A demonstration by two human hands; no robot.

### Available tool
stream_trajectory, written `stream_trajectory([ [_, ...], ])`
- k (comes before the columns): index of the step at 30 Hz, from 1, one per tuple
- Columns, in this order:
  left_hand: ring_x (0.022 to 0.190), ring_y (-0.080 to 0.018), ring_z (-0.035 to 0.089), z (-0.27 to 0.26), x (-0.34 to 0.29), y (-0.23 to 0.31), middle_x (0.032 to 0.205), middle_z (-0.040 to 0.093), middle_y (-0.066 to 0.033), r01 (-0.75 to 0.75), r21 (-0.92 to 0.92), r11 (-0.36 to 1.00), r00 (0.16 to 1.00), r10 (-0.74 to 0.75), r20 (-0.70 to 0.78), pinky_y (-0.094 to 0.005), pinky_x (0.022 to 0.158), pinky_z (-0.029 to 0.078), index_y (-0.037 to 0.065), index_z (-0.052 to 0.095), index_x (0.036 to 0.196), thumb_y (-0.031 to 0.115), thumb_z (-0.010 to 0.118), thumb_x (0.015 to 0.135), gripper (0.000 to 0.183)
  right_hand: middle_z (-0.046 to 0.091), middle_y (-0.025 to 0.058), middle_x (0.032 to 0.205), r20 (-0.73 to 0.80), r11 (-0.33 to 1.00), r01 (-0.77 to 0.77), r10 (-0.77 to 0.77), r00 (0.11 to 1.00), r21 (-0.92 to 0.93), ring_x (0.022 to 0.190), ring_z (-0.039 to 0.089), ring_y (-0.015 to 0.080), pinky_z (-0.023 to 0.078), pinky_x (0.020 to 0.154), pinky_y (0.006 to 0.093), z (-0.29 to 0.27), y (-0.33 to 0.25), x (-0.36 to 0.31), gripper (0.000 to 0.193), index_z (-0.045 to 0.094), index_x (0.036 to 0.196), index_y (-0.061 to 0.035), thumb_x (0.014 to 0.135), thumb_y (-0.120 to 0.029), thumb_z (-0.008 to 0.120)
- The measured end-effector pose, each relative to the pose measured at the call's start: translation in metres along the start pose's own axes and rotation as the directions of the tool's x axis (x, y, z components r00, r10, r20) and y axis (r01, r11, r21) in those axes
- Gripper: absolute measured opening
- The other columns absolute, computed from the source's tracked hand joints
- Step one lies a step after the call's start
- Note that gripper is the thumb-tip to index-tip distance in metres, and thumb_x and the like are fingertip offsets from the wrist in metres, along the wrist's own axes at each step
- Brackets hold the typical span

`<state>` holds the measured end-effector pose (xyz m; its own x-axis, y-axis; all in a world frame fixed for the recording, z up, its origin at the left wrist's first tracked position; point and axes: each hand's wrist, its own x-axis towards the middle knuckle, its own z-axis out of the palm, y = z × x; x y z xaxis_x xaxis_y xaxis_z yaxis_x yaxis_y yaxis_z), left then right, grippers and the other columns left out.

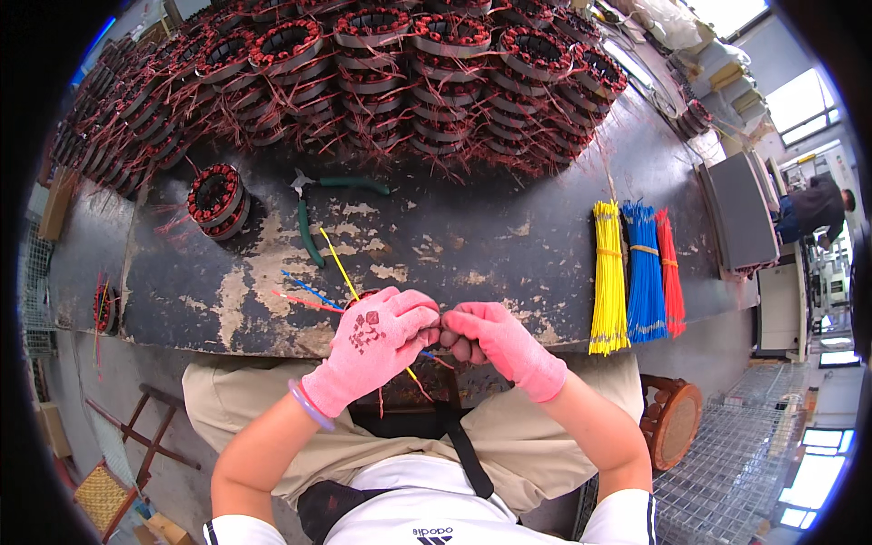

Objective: The person uses their hands to insert colored wires into the center of electrical stator coils and سپس cuts the excess wire using pliers.

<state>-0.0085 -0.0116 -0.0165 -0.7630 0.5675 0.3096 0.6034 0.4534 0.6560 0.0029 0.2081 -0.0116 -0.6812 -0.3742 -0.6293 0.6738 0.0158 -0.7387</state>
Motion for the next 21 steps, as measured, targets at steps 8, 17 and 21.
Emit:
stream_trajectory([
  [8,0.083,-0.0263,0.064,0.002,-0.001,0.002,0.099,0.068,-0.0023,0.025,-0.011,1.0,0.999,-0.025,-0.029,-0.0389,0.076,0.053,0.01,0.068,0.093,0.008,0.075,0.078,0.016,0.069,0.0054,0.081,0.241,-0.168,0.201,-0.87,0.431,-0.965,0.069,0.066,0.0285,0.053,0.065,0.0346,0.016,0.006,-0.015,0.02,0.073,0.101,-0.0096,0.083,-0.017,0.078],
  [17,0.083,-0.0256,0.064,0.005,-0.002,-0.003,0.1,0.068,-0.0021,-0.007,-0.019,1.0,1.0,0.007,-0.016,-0.0391,0.077,0.053,0.01,0.068,0.092,0.008,0.074,0.079,0.014,0.066,0.0039,0.09,-0.063,0.847,0.196,-0.26,0.964,-0.494,0.079,0.062,0.0136,0.05,0.071,0.0303,0.006,0.002,-0.022,0.023,0.065,0.109,-0.0064,0.095,-0.025,0.068],
  [21,0.085,-0.0239,0.064,0.003,-0.001,-0.003,0.1,0.067,-0.0005,-0.015,0.015,1.0,1.0,0.015,-0.017,-0.0385,0.073,0.054,0.012,0.066,0.093,0.015,0.076,0.082,0.015,0.062,0.0052,0.098,0.238,-0.123,0.205,-0.598,0.766,-0.971,0.097,0.064,0.0268,0.052,0.08,0.0388,0.012,-0.007,-0.029,0.023,0.062,0.108,-0.0116,0.09,-0.024,0.069],
])
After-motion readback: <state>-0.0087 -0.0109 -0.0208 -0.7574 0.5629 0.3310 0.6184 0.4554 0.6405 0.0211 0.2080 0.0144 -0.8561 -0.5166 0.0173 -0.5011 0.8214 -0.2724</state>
